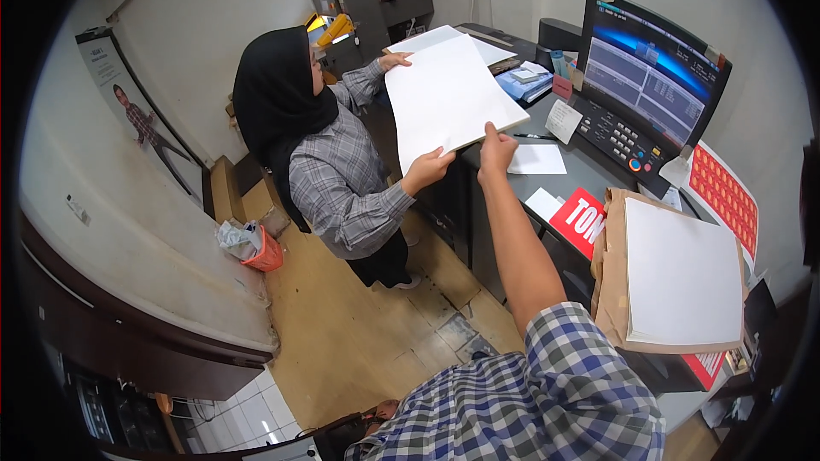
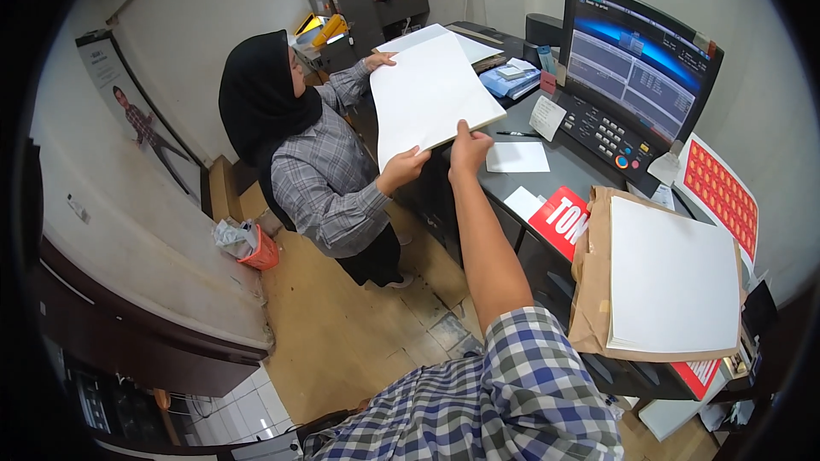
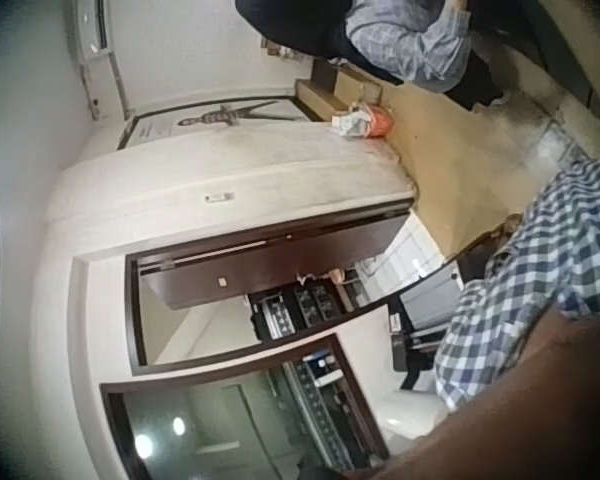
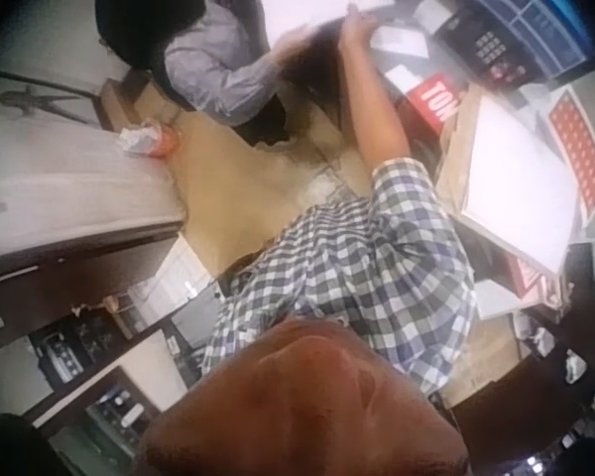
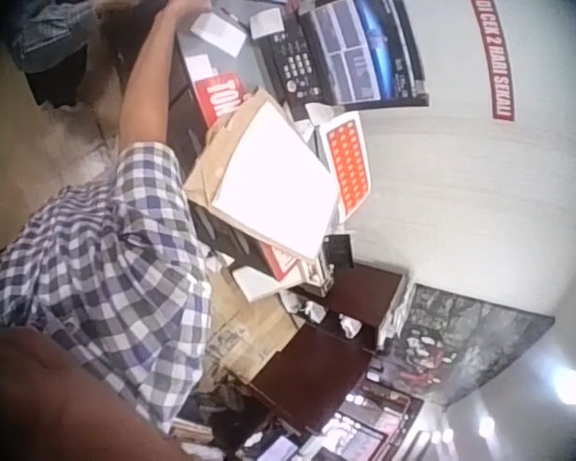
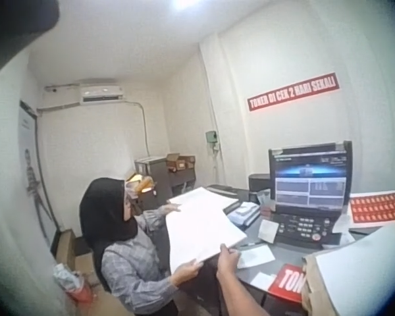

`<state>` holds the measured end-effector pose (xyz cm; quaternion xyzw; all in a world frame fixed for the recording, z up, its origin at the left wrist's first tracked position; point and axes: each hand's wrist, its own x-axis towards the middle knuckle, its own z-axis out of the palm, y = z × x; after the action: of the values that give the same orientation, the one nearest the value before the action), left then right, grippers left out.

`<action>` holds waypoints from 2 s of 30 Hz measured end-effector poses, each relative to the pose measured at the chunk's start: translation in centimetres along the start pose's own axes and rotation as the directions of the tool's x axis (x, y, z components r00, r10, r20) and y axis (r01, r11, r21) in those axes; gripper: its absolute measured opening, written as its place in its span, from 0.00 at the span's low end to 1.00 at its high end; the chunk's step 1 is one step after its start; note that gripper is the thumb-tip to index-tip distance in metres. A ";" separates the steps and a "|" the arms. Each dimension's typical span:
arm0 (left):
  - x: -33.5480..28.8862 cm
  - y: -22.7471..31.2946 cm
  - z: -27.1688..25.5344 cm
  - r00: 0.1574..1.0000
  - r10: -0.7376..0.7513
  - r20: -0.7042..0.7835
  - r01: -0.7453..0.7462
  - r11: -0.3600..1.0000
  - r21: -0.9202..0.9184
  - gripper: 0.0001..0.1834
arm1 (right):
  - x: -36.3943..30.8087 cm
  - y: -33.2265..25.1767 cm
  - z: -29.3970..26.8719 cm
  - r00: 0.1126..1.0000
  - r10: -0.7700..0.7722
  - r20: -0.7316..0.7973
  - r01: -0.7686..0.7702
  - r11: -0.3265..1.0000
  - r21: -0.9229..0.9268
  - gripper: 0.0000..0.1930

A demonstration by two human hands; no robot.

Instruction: Operating a digital paper cutting machine to trim printed sheets.

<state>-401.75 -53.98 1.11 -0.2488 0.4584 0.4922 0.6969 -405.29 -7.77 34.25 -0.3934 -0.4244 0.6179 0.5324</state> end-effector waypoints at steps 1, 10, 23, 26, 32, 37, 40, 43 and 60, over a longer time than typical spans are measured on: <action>0.7 3.6 4.9 0.990 -0.090 0.105 0.097 0.994 -0.057 0.15 | 3.1 1.1 -1.6 0.995 0.045 -0.090 -0.042 0.998 0.036 0.28; -8.8 29.4 30.0 0.499 -0.113 0.859 0.773 0.507 -0.382 0.30 | 0.5 4.2 -0.9 0.931 0.256 0.261 -0.316 0.923 0.218 0.19; -8.3 1.9 1.0 0.467 0.794 0.389 0.818 -0.555 0.152 0.14 | -0.9 -4.7 -9.3 0.929 -0.077 0.362 -0.093 0.898 0.430 0.18; -6.5 -8.6 -8.2 0.574 0.804 0.155 0.541 -0.514 0.666 0.17 | -4.0 -6.3 -10.2 0.915 -0.132 0.381 -0.083 0.863 0.498 0.19; -1.7 -12.0 -11.3 0.763 0.630 -0.144 0.092 0.115 0.989 0.19 | -5.9 -7.4 -16.9 0.925 -0.178 0.337 -0.076 0.782 0.619 0.25; -3.8 -12.5 -9.2 0.734 0.523 -0.433 -0.052 0.679 0.732 0.22 | -8.5 -9.2 -16.7 0.881 -0.111 0.460 -0.224 0.759 0.612 0.25; -3.2 -13.6 -9.2 0.657 0.614 -0.438 -0.120 0.659 0.743 0.24 | -8.5 -10.4 -17.3 0.892 -0.100 0.441 -0.253 0.698 0.670 0.27; -3.6 -13.4 -9.0 0.648 0.614 -0.450 -0.063 0.632 0.772 0.29 | -9.9 -12.4 -17.0 0.912 -0.074 0.404 -0.257 0.664 0.702 0.29; -33.3 5.7 8.2 -0.263 0.961 -0.089 -0.963 -0.256 0.087 0.34 | -6.7 -15.6 0.7 0.215 -0.423 0.880 -0.677 0.585 0.446 0.28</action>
<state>-406.88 -60.44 34.85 0.1755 0.5139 0.8397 0.0024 -400.11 -13.36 49.41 0.3251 -0.2872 0.8804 0.1918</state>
